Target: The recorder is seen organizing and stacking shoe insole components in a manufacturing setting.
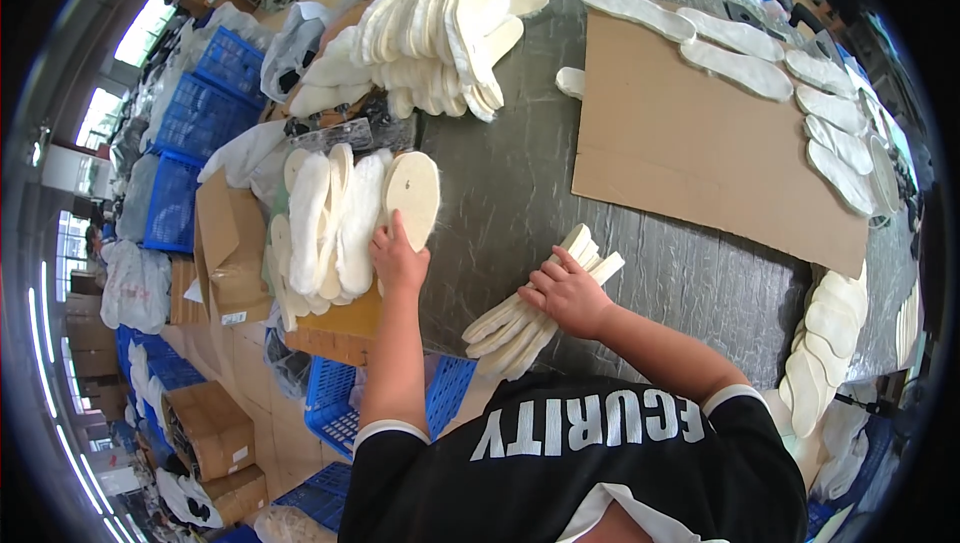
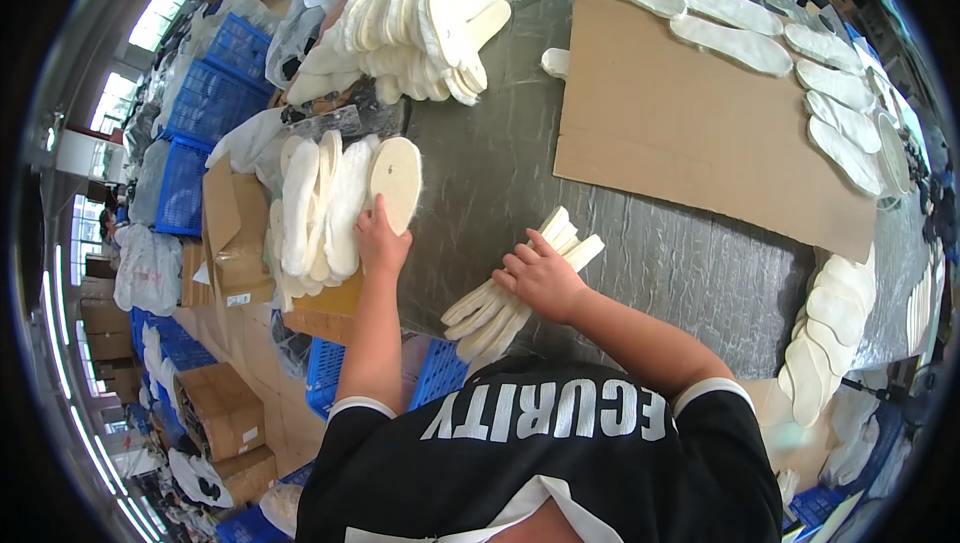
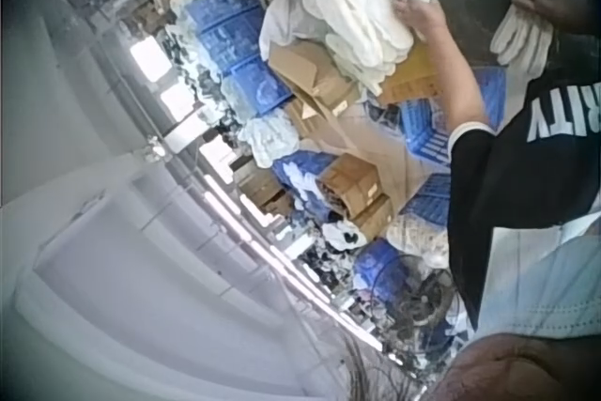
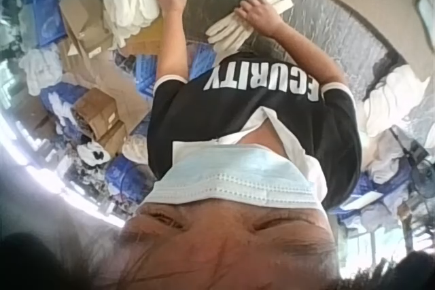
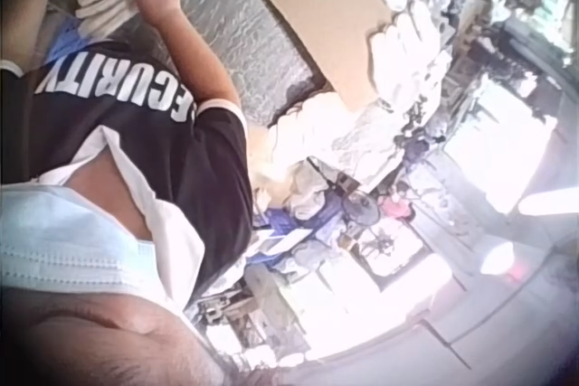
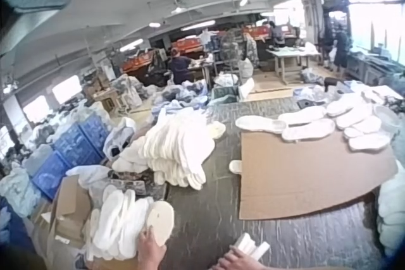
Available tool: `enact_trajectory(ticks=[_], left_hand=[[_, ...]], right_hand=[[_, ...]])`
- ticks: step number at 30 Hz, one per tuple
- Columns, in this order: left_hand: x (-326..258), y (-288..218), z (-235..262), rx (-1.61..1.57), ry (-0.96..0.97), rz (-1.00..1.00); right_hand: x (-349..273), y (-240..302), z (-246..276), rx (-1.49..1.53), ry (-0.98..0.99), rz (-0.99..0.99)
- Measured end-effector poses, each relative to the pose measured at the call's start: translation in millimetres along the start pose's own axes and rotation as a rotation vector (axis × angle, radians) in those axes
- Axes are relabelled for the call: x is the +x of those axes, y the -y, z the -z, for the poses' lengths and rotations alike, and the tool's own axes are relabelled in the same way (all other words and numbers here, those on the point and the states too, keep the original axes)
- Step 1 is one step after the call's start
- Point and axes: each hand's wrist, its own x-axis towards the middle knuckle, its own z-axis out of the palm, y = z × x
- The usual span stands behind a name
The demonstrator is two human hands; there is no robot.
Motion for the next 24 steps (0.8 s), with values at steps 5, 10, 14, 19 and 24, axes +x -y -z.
enact_trajectory(ticks=[5, 10, 14, 19, 24], left_hand=[[7, -3, 16, -0.046, 0.152, 0.103], [-28, -22, 26, -1.283, 0.704, 0.079], [-40, -44, 14, -1.306, 1.436, -0.102], [-29, -57, 11, -0.84, 1.393, -0.4], [-55, -67, 19, -0.786, 0.993, -0.498]], right_hand=[[-3, 1, 0, 0.013, -0.028, 0.011], [-8, 0, -4, -0.006, -0.027, 0.054], [-9, -2, -2, 0.004, -0.016, 0.074], [5, -1, 5, -0.115, 0.165, 0.093], [32, -1, 10, -0.176, 0.136, 0.196]])
